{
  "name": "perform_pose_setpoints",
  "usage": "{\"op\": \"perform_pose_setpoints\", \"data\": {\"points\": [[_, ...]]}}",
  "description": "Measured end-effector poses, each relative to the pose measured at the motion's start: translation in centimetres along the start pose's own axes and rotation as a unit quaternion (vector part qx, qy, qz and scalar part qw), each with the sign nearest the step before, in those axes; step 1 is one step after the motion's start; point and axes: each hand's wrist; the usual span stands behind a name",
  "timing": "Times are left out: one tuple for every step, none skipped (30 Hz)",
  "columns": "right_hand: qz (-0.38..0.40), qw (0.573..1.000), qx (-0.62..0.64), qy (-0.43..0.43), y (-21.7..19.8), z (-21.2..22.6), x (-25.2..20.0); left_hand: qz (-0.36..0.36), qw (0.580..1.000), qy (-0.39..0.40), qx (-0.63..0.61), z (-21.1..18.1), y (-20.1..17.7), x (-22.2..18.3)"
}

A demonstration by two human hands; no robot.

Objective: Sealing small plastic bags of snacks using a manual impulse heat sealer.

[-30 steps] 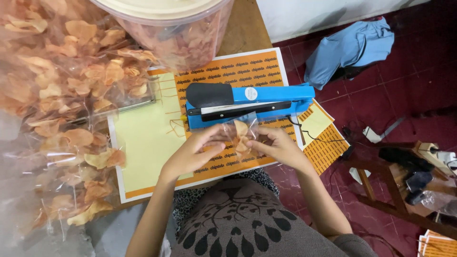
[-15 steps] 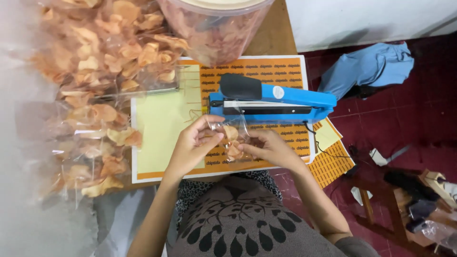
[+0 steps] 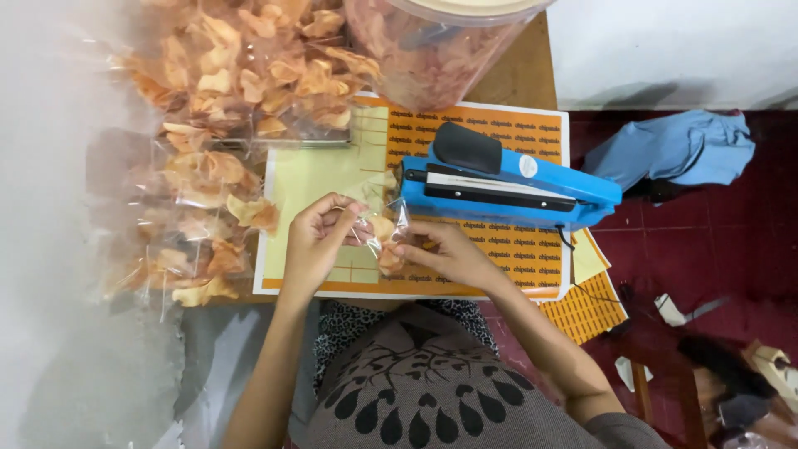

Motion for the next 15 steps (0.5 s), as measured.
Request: {"op": "perform_pose_setpoints", "data": {"points": [[0.004,1.000,-0.002,-0.001,0.2,0.7,0.4,-0.004,1.000,0.002,-0.001,0.0,-0.3,-0.1],[0.015,1.000,0.004,0.000,0.4,1.4,0.8,-0.013,1.000,0.005,-0.001,0.1,-0.7,-0.1],[0.026,1.000,0.010,0.001,0.6,2.0,1.3,-0.023,1.000,0.009,-0.001,0.2,-1.1,-0.2],[0.032,0.999,0.009,0.002,0.8,2.0,1.6,-0.028,1.000,0.010,-0.003,0.1,-1.5,-0.3],[0.034,0.999,0.019,0.003,1.0,1.9,2.0,-0.030,0.999,0.014,-0.006,0.1,-1.9,-0.4],[0.036,0.999,0.029,0.006,1.3,1.7,2.2,-0.031,0.999,0.017,-0.010,0.1,-2.3,-0.7],[0.042,0.999,0.028,0.008,1.6,2.0,2.2,-0.037,0.999,0.016,-0.014,0.0,-2.4,-0.9],[0.045,0.998,0.039,0.016,1.9,2.3,2.4,-0.041,0.999,0.021,-0.014,-0.2,-2.6,-1.0],[0.047,0.997,0.050,0.023,2.2,2.5,2.5,-0.046,0.999,0.026,-0.014,-0.4,-2.8,-1.1],[0.052,0.997,0.050,0.024,2.3,2.7,2.8,-0.051,0.998,0.025,-0.016,-0.2,-3.3,-1.1],[0.049,0.997,0.045,0.027,2.4,2.8,2.9,-0.050,0.998,0.035,-0.016,0.0,-3.7,-1.1],[0.045,0.998,0.041,0.027,2.5,3.0,3.2,-0.048,0.998,0.047,-0.014,0.1,-4.2,-1.0],[0.049,0.998,0.040,0.026,2.6,3.2,3.3,-0.052,0.997,0.047,-0.014,-0.1,-4.2,-1.2],[0.050,0.997,0.053,0.018,2.7,3.4,3.5,-0.047,0.997,0.056,-0.016,-0.5,-4.2,-1.3],[0.051,0.996,0.066,0.010,2.8,3.7,3.6,-0.042,0.997,0.065,-0.017,-0.9,-4.2,-1.4]]}}
Point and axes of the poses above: each hand's wrist, its own x-axis towards the middle knuckle, its own y-axis out of the palm, z = x × y, and after that the axes turned 14 degrees about z, right-handed
